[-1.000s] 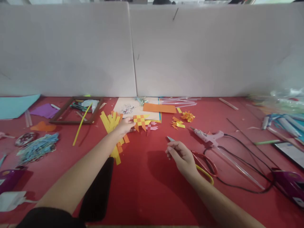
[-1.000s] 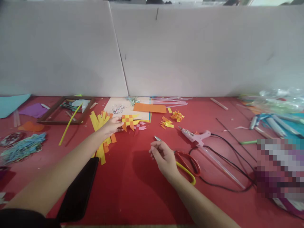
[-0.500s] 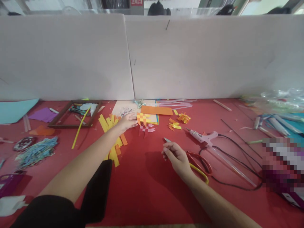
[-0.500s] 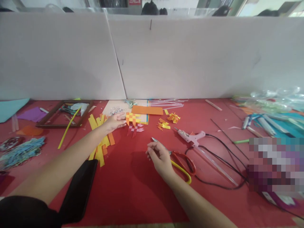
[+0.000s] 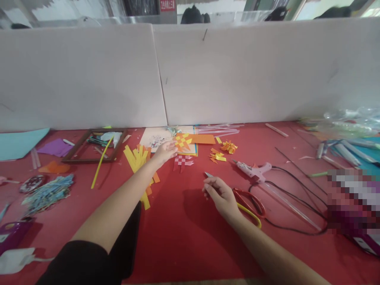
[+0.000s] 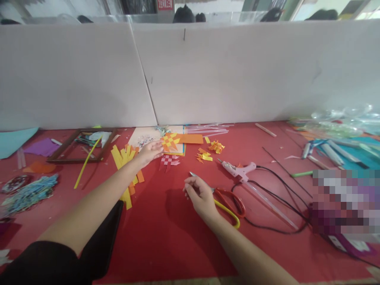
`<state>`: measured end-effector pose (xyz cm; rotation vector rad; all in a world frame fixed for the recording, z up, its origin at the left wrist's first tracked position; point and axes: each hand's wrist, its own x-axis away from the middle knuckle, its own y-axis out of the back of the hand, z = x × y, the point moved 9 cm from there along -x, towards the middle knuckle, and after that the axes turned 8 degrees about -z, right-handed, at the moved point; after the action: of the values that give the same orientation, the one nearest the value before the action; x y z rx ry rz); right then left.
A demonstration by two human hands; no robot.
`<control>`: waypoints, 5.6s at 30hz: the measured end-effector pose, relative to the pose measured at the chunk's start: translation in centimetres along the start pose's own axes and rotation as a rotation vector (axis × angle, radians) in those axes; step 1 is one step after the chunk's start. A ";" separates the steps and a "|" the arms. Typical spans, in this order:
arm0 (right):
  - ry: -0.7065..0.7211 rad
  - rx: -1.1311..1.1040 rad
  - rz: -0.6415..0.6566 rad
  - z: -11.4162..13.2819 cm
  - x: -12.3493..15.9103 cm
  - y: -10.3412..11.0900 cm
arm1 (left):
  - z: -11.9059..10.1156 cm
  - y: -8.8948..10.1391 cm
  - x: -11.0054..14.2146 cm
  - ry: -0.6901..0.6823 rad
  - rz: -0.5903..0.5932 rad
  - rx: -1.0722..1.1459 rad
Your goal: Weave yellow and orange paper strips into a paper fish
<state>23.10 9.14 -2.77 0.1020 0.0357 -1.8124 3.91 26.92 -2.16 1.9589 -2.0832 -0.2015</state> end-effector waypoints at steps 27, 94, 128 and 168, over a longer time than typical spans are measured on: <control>0.395 1.286 -0.037 2.0 4.9 7.7 | 1.3 10.9 6.3 0.090 -0.313 -1.146; 0.397 0.213 -0.333 2.9 -2.9 1.4 | 1.3 -0.4 14.5 -0.062 0.097 -0.057; 0.163 -0.029 0.069 1.2 -2.4 -2.5 | 1.3 -2.0 15.6 0.105 0.203 0.232; -0.038 -0.236 -0.094 -1.0 -3.9 -1.5 | 1.5 0.7 14.0 0.025 -0.009 0.036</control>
<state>22.66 13.33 -3.49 -0.1034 0.2303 -1.8898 2.18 12.96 -1.92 1.9819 -2.0762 -0.1415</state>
